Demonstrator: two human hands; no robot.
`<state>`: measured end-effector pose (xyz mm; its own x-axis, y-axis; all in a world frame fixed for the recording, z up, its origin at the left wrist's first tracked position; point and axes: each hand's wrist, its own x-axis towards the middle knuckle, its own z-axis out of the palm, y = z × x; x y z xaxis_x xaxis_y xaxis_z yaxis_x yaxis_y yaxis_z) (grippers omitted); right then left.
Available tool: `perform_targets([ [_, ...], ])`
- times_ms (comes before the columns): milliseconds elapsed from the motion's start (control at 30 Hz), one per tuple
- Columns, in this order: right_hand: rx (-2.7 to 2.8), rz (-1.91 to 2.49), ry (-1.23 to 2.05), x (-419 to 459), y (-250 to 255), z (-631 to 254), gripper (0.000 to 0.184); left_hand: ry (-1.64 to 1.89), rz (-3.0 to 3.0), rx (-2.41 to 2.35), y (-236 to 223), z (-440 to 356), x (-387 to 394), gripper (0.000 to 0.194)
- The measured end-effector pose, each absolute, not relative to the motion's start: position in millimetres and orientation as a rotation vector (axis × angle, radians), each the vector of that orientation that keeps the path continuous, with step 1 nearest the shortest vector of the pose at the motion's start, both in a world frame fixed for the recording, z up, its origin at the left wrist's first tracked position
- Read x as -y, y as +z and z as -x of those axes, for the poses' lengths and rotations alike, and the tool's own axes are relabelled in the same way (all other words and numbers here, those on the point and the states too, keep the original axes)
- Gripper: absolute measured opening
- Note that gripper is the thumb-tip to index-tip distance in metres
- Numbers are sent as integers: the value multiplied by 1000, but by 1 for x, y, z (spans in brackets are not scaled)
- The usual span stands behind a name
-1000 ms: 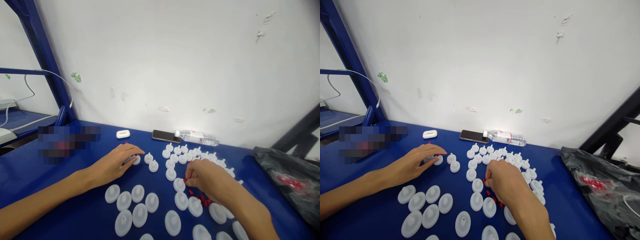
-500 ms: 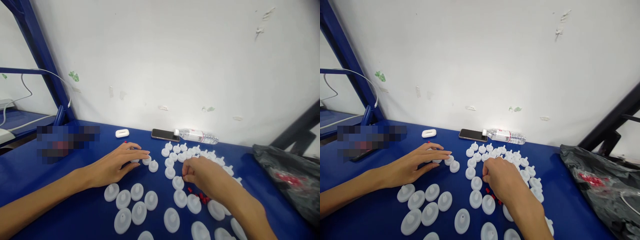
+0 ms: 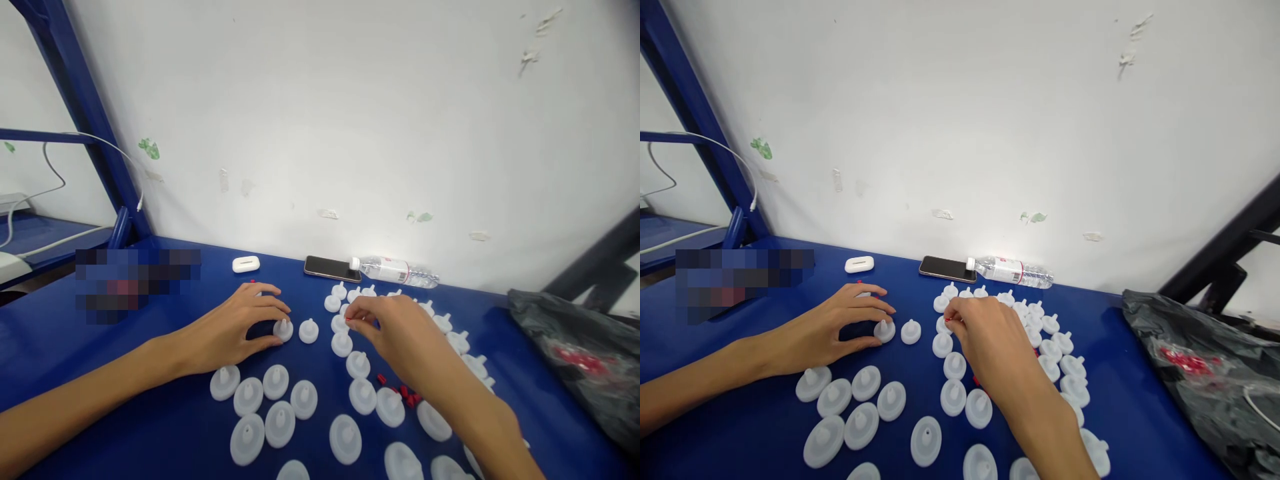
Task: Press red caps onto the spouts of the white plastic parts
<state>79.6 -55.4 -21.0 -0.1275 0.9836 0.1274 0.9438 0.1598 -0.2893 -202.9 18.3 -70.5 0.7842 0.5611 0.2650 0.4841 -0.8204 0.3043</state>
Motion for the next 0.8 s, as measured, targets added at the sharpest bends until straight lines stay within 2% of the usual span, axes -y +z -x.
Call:
perform_targets([
  [200, 2263, 1416, 34, 55, -25, -68, 19, 679, -2786, -800, -61, 201, -9, 29],
  [433, 2154, 1202, 120, 61, -28, -53, 15, 782, -2880, -655, -58, 197, -4, 42],
  [600, 2120, 1139, 234, 62, -33, -43, 11, 786, -2903, -661, -61, 197, -5, 36],
  [800, 2144, 1037, 215, 61, -41, -35, 12, 735, -2886, -663, -61, 198, -4, 33],
])
